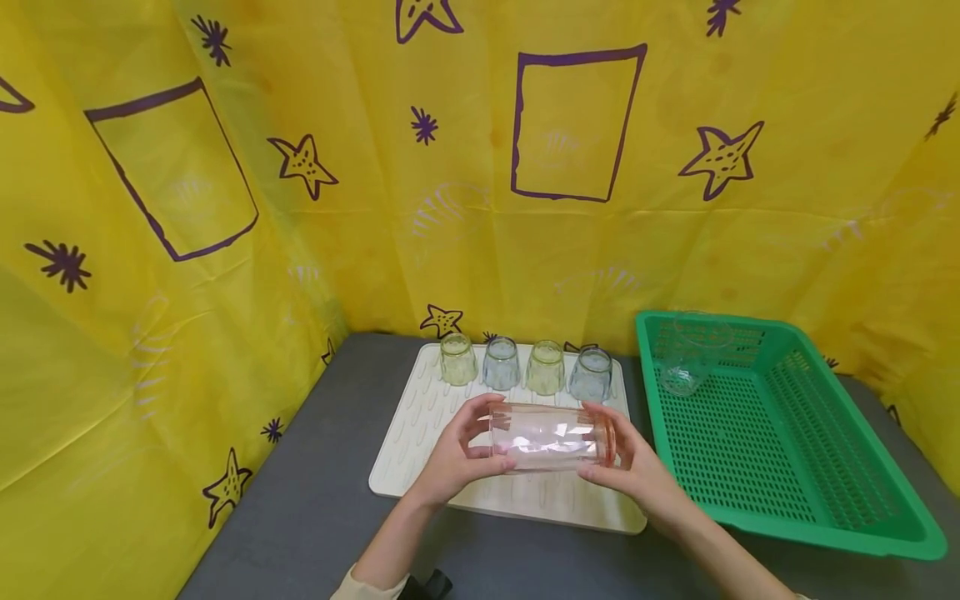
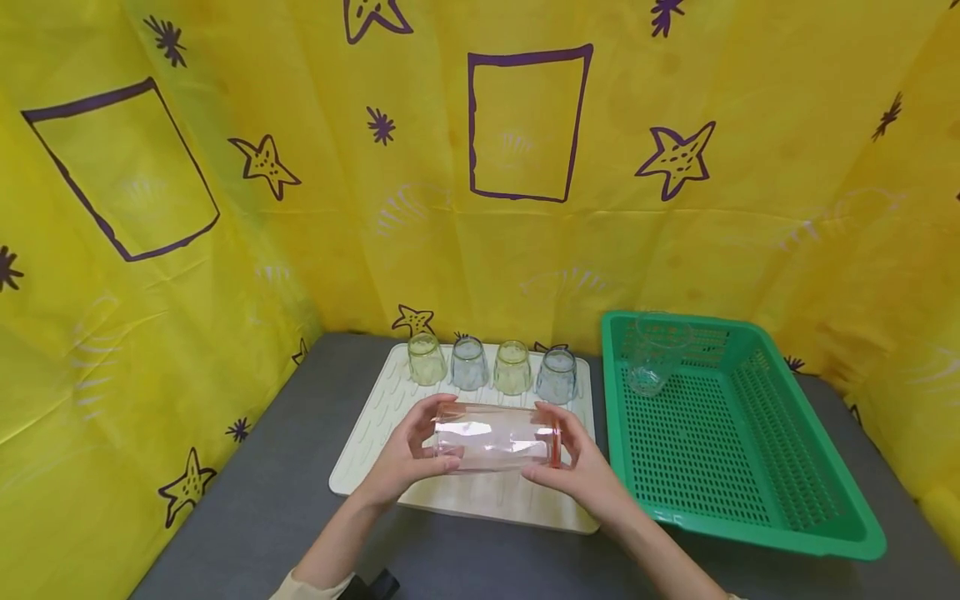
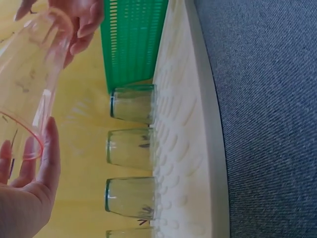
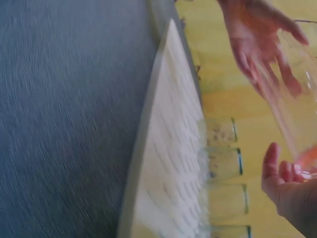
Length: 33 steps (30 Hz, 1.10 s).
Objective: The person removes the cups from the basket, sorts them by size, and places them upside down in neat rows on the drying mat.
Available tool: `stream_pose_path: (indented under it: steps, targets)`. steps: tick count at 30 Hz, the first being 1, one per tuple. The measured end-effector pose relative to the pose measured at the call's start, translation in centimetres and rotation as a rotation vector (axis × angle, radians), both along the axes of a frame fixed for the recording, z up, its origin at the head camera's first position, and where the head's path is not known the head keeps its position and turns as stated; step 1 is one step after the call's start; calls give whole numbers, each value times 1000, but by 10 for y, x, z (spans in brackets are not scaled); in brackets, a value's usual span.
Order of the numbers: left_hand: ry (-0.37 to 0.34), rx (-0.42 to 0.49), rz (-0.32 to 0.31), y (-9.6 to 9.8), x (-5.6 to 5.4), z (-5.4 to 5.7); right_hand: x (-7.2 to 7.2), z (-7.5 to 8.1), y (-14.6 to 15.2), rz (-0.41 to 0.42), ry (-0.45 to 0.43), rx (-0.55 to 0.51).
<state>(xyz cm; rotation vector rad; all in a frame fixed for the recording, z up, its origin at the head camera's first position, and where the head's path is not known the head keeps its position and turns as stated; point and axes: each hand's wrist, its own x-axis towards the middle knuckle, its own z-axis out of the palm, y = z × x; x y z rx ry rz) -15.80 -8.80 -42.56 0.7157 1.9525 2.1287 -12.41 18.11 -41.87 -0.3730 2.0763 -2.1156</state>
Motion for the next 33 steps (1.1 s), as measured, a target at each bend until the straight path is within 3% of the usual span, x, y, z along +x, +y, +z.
stream_pose_path:
  steps: [6,15,25,33]
  targets:
    - [-49,95,45,-2,1,-3,-2,2,-8,19,-226,-260]
    - [-114,138,52,-8,4,-4,-6,-2,-18,97,-222,-496]
    - [-127,134,67,-12,5,-8,-7,-3,-36,11,-240,-536]
    - [-177,96,67,-20,6,-15,-13,-7,-51,-84,-197,-459]
